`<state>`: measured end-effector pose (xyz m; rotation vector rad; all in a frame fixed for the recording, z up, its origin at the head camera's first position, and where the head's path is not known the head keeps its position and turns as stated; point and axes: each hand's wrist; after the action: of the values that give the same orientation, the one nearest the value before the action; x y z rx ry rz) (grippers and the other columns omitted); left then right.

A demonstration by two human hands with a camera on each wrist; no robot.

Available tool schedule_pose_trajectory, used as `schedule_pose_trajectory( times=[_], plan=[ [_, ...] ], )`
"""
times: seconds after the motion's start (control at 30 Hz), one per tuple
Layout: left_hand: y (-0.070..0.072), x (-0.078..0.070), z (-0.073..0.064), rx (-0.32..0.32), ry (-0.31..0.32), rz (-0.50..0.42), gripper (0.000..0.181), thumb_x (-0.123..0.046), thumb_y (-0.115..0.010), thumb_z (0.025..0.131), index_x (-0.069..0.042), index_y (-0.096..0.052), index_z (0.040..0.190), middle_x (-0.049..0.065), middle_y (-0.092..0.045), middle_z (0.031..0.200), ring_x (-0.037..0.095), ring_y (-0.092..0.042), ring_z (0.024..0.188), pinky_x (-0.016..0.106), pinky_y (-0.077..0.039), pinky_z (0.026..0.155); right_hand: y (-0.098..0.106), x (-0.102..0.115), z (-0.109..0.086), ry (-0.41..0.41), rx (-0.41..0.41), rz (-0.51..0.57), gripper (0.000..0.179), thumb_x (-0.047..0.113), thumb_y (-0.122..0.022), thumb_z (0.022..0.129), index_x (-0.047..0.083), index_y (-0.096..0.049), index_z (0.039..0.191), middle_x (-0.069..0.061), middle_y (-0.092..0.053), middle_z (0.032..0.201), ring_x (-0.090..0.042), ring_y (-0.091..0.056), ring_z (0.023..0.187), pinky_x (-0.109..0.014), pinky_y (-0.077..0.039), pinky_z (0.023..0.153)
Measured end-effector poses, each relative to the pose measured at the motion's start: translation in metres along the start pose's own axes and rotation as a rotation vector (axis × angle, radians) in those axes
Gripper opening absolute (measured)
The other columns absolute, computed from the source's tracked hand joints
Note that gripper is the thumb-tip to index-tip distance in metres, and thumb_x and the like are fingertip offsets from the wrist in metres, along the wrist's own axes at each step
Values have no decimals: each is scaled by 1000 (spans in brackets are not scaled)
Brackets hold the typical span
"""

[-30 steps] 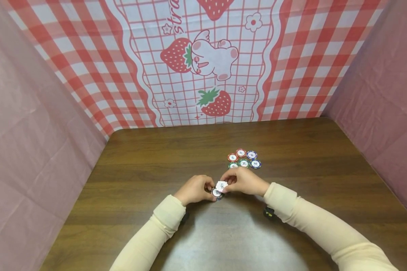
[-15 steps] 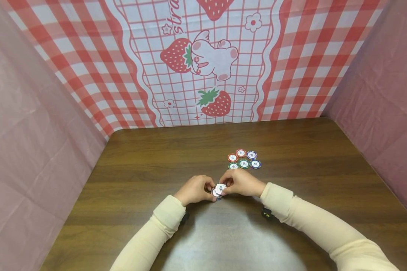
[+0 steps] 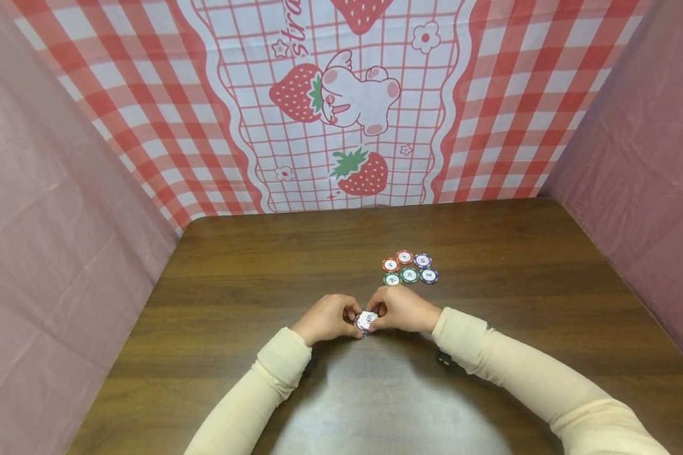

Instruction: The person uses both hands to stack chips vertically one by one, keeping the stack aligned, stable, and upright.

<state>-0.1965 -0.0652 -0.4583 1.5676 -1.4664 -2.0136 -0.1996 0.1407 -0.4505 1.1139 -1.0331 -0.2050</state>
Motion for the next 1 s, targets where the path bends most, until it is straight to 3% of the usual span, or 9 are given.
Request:
schedule_pose_trajectory(
  times=[0.63,0.83,1.0],
  plan=[
    [1,0,-1,-4,-4,-5,28,-17,-88,69,-11,-70,89,-1,-72,80,6,-61,73,21,-46,69,-4,7,4,-5,24,-35,25,17,-84,73,7,-74,94,1,-65,84,-7,-57,73,-16,-46,65],
    [0,0,-1,-3,-15,-27,27,-15,-87,69,-10,-71,90,0,-72,81,8,-62,75,21,-47,70,-1,1,3,4,-3,24,25,18,-83,75,7,-74,96,1,-69,86,-4,-60,73,-17,-49,67],
    [0,0,0,0,-6,-27,26,-16,-88,69,-11,-71,88,0,-71,80,4,-59,72,21,-46,69,10,-5,-2,-26,-89,119,35,19,-82,77,0,-71,105,-4,-71,88,-4,-62,75,-20,-52,69]
  ],
)
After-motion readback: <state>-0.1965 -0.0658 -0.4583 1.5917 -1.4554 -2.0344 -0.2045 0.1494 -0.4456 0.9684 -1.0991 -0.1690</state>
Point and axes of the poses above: each hand's wrist, its own z-axis towards the middle knuckle, its own y-axis out of the back of the hand, x = y × z
